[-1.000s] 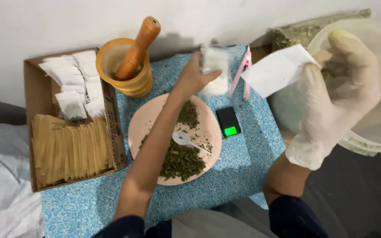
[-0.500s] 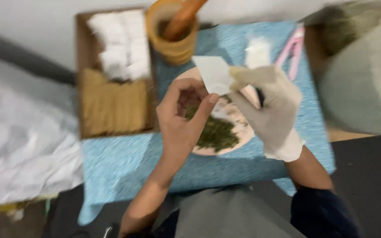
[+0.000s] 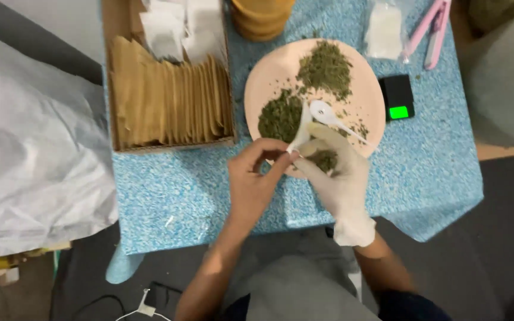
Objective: Filling small filter bags with dried tea leaves using a spoon and weighing them on a digital scale.
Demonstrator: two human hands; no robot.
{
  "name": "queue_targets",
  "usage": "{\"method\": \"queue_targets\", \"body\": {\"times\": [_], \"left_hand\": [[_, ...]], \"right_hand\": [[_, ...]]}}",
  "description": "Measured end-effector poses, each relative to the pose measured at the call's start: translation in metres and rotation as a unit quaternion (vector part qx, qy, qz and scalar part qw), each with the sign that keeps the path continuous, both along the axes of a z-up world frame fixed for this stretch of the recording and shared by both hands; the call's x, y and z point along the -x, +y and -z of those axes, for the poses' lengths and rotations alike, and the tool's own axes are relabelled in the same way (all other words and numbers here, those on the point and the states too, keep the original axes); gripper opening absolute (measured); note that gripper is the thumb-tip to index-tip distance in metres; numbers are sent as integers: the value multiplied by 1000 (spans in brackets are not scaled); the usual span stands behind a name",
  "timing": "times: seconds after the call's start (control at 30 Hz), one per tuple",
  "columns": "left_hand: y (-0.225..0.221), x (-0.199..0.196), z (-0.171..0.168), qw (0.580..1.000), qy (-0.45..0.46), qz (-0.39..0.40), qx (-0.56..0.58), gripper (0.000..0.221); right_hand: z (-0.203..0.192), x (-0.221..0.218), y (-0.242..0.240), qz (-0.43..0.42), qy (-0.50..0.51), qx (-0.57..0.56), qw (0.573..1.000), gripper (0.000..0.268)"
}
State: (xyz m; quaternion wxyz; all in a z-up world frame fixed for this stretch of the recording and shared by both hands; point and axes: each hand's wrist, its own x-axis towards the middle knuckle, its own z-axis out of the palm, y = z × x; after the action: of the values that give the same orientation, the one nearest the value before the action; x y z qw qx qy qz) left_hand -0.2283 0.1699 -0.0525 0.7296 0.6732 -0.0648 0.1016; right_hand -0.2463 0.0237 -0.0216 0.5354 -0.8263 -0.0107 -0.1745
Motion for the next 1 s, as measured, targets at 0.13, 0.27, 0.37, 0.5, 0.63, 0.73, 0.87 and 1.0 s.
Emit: {"method": "queue_targets", "body": {"times": [0.13, 0.27, 0.37, 0.5, 0.63, 0.73, 0.87, 1.0], "left_hand": [[5, 0, -5, 999, 11, 35, 19, 17], [11, -3, -13, 996, -6, 75, -39, 26], [5, -6, -9, 993, -24, 74, -84, 31], [-3, -11, -12, 996, -24, 60, -62, 34], [1, -17, 5, 998, -17, 56, -10, 23], [5, -17, -1, 987, 44, 121, 99, 9], [13, -24, -11, 981, 72, 167, 69, 5], [12, -39, -30, 976, 58, 203, 50, 20]], "right_hand": [[37, 1, -11, -30, 43, -160, 986, 58], [37, 3, -16, -47, 82, -282, 955, 54], [28, 3, -11, -51, 59, -250, 965, 50], [47, 5, -16, -52, -19, -86, 995, 57], [30, -2, -24, -59, -6, -117, 991, 49], [0, -18, -28, -48, -8, -102, 994, 64], [12, -36, -53, -147, 164, -255, 941, 33], [-14, -61, -53, -159, 134, -134, 969, 16]]}}
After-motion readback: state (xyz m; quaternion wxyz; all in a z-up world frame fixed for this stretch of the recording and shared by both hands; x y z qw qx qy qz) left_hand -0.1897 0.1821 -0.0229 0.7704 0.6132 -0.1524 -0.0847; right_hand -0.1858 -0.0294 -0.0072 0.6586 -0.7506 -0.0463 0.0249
